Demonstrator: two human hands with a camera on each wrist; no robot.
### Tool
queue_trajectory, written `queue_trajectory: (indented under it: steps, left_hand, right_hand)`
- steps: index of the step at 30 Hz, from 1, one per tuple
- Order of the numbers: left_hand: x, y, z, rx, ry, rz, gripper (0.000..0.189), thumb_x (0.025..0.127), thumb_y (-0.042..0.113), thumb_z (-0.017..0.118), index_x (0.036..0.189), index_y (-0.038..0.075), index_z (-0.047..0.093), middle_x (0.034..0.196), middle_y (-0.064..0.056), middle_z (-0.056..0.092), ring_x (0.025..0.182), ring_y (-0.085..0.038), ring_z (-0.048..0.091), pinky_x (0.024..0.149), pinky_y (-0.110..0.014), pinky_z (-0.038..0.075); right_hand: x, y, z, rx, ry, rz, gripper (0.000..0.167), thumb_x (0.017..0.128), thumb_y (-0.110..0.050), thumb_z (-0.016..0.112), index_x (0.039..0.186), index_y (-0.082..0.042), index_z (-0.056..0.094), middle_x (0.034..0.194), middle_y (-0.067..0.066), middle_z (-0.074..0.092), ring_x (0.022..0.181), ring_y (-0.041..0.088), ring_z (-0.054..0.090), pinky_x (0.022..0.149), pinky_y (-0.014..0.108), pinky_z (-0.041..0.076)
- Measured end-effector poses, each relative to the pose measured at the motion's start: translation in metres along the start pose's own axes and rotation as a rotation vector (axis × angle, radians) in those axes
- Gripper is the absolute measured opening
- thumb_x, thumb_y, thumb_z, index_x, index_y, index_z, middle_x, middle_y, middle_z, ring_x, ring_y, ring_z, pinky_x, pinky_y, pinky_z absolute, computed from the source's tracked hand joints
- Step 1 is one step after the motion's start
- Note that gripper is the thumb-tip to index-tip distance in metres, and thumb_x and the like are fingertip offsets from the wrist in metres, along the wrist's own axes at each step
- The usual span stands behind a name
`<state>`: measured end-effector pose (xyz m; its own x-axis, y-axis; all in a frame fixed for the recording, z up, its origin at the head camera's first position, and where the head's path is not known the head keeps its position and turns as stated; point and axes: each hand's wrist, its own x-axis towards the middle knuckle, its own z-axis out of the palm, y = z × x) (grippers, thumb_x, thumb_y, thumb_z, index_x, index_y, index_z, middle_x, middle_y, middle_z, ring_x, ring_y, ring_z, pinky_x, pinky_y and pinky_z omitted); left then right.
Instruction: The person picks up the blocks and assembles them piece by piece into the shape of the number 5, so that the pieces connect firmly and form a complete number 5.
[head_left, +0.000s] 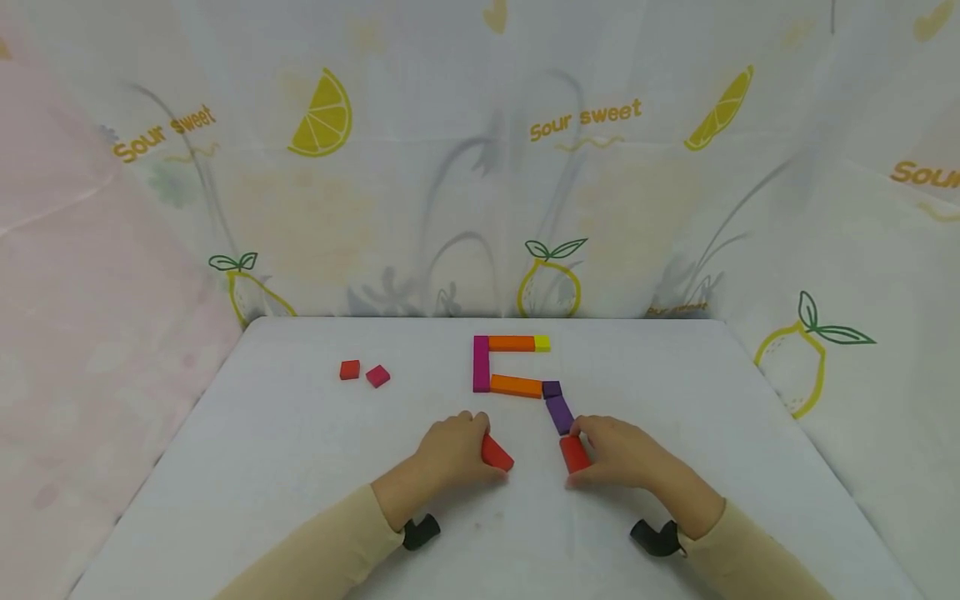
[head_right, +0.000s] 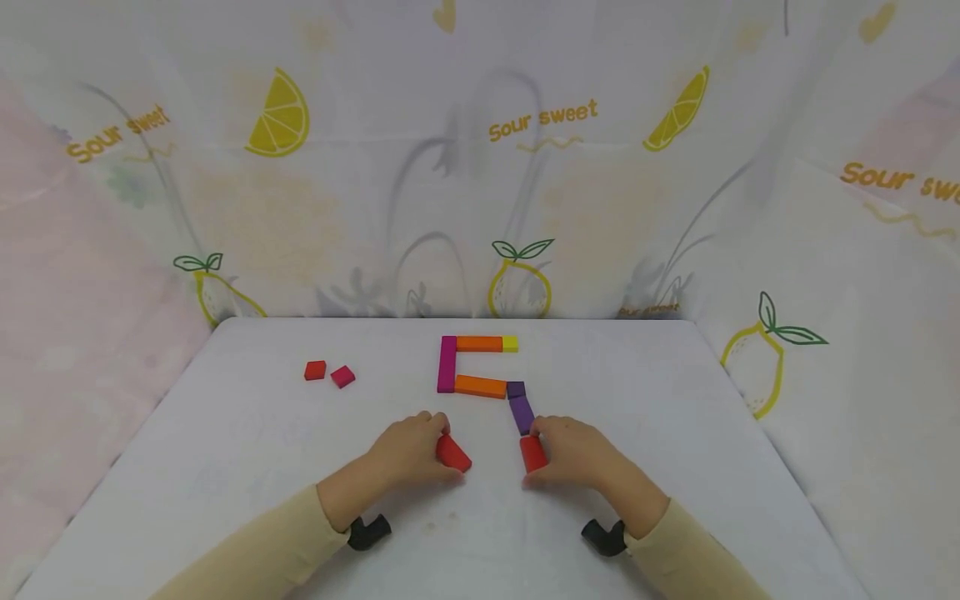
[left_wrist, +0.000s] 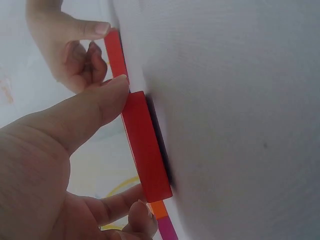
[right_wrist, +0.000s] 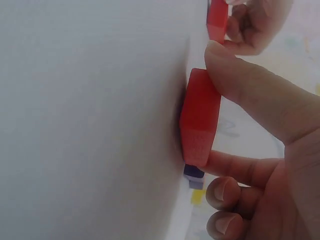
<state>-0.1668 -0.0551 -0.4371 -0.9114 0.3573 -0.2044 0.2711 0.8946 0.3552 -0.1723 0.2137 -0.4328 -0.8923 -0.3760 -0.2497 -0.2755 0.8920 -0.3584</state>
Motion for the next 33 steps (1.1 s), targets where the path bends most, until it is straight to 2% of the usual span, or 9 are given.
queue_trajectory:
  steps: [11, 18, 25, 28, 33]
  left_hand:
    - [0.001, 0.003, 0.004, -0.009, 0.005, -0.007, 0.065, 0.074, 0.051, 0.084, 0.118, 0.011, 0.058, 0.088, 0.0, 0.056, 0.081, -0.017, 0.053, 0.071, -0.035, 0.048]
    - [0.002, -0.004, 0.006, -0.062, -0.013, 0.0, 0.066, 0.074, 0.051, 0.084, 0.121, 0.014, 0.057, 0.093, 0.001, 0.056, 0.083, -0.016, 0.054, 0.07, -0.033, 0.049]
    - [0.003, -0.02, 0.002, -0.184, -0.047, 0.044, 0.054, 0.082, 0.042, 0.082, 0.125, 0.019, 0.06, 0.097, 0.005, 0.058, 0.087, -0.013, 0.055, 0.073, -0.03, 0.051]
    - [0.003, -0.025, -0.001, -0.225, -0.056, 0.07, 0.044, 0.084, 0.038, 0.08, 0.121, 0.02, 0.062, 0.093, 0.005, 0.058, 0.086, -0.014, 0.055, 0.073, -0.031, 0.051]
    - [0.003, -0.029, -0.002, -0.24, -0.066, 0.126, 0.035, 0.085, 0.036, 0.08, 0.114, 0.021, 0.065, 0.087, 0.005, 0.056, 0.084, -0.014, 0.054, 0.07, -0.028, 0.049]
  right_hand:
    - [-0.003, -0.006, 0.002, -0.031, 0.015, 0.026, 0.071, 0.07, -0.049, 0.088, 0.125, -0.012, 0.061, 0.115, 0.003, 0.066, 0.103, 0.021, 0.061, 0.091, 0.048, 0.052]
    - [-0.003, -0.003, 0.002, -0.026, 0.022, 0.041, 0.07, 0.069, -0.054, 0.088, 0.123, -0.017, 0.062, 0.113, 0.001, 0.067, 0.102, 0.019, 0.061, 0.09, 0.047, 0.053]
    - [-0.005, 0.009, -0.005, 0.073, -0.022, 0.002, 0.065, 0.069, -0.043, 0.09, 0.123, -0.02, 0.061, 0.103, -0.004, 0.064, 0.093, 0.016, 0.058, 0.087, 0.043, 0.053]
    - [-0.004, 0.015, -0.006, 0.083, -0.052, -0.03, 0.063, 0.072, -0.038, 0.09, 0.125, -0.021, 0.061, 0.095, -0.006, 0.061, 0.088, 0.015, 0.055, 0.082, 0.039, 0.052]
    - [-0.003, 0.018, -0.007, 0.087, -0.069, -0.059, 0.059, 0.074, -0.035, 0.089, 0.124, -0.02, 0.061, 0.083, -0.005, 0.055, 0.078, 0.015, 0.052, 0.069, 0.034, 0.047]
